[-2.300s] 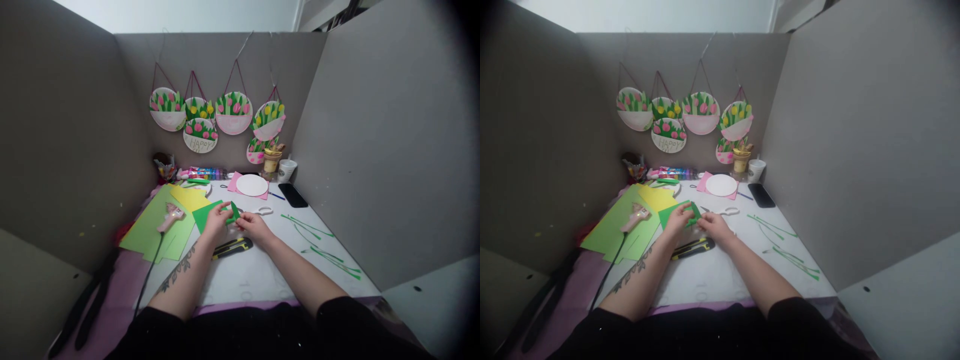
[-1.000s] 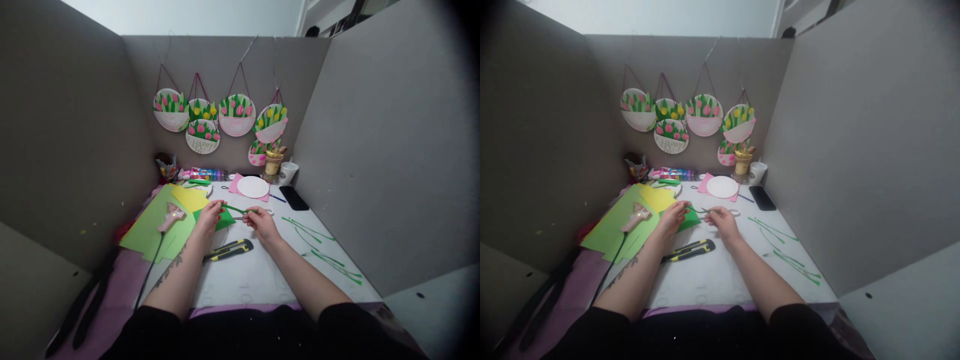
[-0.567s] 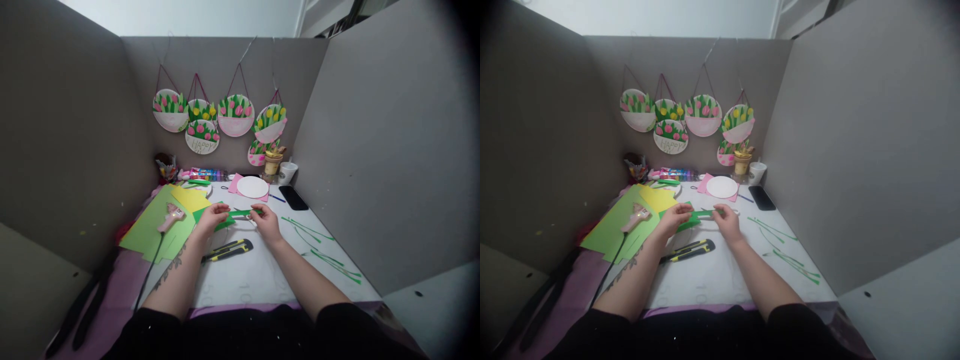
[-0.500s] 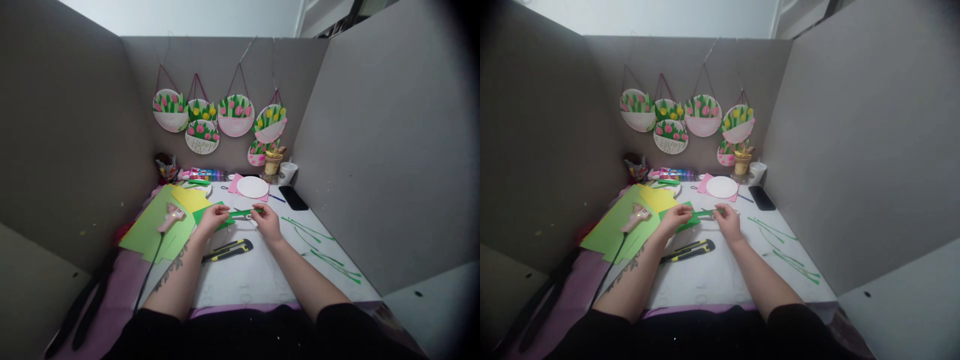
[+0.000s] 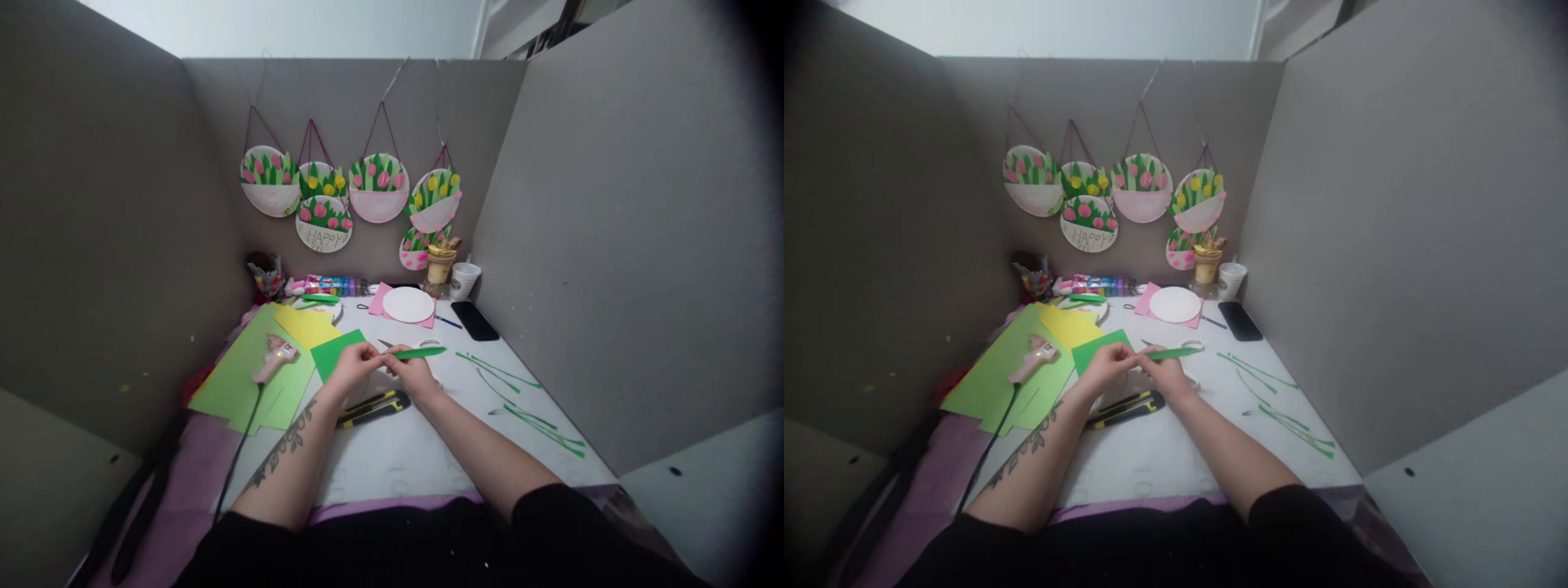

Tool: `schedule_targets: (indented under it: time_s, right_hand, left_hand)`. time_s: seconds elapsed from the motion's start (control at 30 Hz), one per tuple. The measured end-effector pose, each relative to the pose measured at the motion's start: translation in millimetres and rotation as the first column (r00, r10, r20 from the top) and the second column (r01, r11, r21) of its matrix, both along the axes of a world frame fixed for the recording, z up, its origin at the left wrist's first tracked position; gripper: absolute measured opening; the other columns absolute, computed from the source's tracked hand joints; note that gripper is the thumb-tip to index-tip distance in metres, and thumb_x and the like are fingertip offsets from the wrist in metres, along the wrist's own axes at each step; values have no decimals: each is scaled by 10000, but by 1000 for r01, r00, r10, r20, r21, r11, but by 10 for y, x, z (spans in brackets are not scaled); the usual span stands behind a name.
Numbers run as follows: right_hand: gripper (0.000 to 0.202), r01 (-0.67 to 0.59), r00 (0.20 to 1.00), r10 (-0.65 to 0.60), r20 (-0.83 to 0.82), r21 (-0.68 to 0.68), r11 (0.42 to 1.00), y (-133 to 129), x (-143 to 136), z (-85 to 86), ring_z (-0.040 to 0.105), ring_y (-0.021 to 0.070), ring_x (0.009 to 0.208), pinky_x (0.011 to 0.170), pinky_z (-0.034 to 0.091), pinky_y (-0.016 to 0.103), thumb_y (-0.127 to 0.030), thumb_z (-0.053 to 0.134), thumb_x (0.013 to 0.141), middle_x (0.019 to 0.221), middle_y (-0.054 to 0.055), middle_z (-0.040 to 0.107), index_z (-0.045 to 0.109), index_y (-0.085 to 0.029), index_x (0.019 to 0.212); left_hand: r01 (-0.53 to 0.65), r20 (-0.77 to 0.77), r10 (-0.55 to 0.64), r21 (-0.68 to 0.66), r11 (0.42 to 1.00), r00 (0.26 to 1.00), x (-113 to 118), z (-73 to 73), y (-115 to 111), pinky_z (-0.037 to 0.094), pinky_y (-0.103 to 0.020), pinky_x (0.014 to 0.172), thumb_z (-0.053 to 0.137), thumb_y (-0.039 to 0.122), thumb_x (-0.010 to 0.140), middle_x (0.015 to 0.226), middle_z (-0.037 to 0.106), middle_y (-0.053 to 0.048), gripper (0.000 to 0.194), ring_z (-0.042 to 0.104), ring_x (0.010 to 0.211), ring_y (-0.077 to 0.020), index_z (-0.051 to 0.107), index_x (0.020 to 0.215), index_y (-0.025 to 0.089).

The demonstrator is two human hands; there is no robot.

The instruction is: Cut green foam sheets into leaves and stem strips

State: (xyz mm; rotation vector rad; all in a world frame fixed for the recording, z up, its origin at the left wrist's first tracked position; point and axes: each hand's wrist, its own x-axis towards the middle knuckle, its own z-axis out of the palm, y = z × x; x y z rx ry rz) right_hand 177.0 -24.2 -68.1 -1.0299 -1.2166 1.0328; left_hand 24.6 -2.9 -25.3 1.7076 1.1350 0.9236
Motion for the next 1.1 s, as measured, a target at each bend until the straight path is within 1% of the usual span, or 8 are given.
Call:
schedule_targets:
  time_s: [0.13,0.27,0.37,0.5,0.67,0.83,0.93,1.1]
  right_hand:
    - [319,83,995,-85,-43,-45,996,34,121,2,483,122,500,496,379,247,-479,697,724,534,-22,548,625,-170,696]
    - [377,198,975,-205,-82,-84,977,131,313,9,462,117,457,466,352,249,-513,711,691,497,-16,544,569,-175,601]
    - [370,277,948,-281,-150,-45,960,174,440,56,434,101,450,464,337,236,-482,726,677,483,-40,519,513,-195,582]
    - [317,308,934,-304,-185,-9,951,171,521,149,407,96,457,465,324,229,-413,725,663,473,-57,486,509,-198,577]
    - [237,312,937,-310,-161,-17,950,154,521,169,411,102,483,476,326,234,-341,690,666,491,-45,495,539,-189,565]
    - [163,309,949,-306,-74,25,951,135,523,176,420,112,498,502,344,242,-304,643,683,501,-45,487,561,-190,600]
    - [119,252,968,-252,11,25,968,98,521,205,430,117,497,512,356,246,-279,623,669,506,-48,488,551,-197,623]
    - [92,159,970,-149,194,-37,987,67,537,181,455,130,509,514,365,250,-268,602,654,522,-33,514,559,-193,623]
  left_hand:
    - [19,17,-19,-25,1000,1000,-24,11,11,353,-224,566,692,409,659,604,561,21,280,470,575,-102,604,665,144]
    - [-27,24,28,-55,998,999,-85,4,59,331,-218,536,689,385,671,580,529,29,255,432,537,-87,611,669,143]
    - [-49,1,50,-73,996,999,-143,3,94,311,-216,517,686,387,671,570,517,31,254,408,519,-80,618,674,142]
    - [-45,-27,43,-77,996,999,-197,35,103,296,-218,509,645,412,687,583,515,27,267,397,526,-85,619,688,146]
    - [-98,-20,96,-83,992,995,-218,82,102,297,-219,516,604,427,690,573,485,31,274,402,546,-97,584,676,155]
    - [-154,-3,155,-119,981,988,-212,93,117,283,-215,499,596,424,680,556,444,39,261,379,533,-98,556,669,166]
    - [-213,12,215,-104,972,976,-206,101,112,283,-216,495,591,420,688,542,428,39,258,380,531,-102,530,643,173]
    - [-311,-6,311,-29,950,950,-257,86,136,314,-228,536,542,407,726,559,454,36,246,420,557,-116,512,637,179]
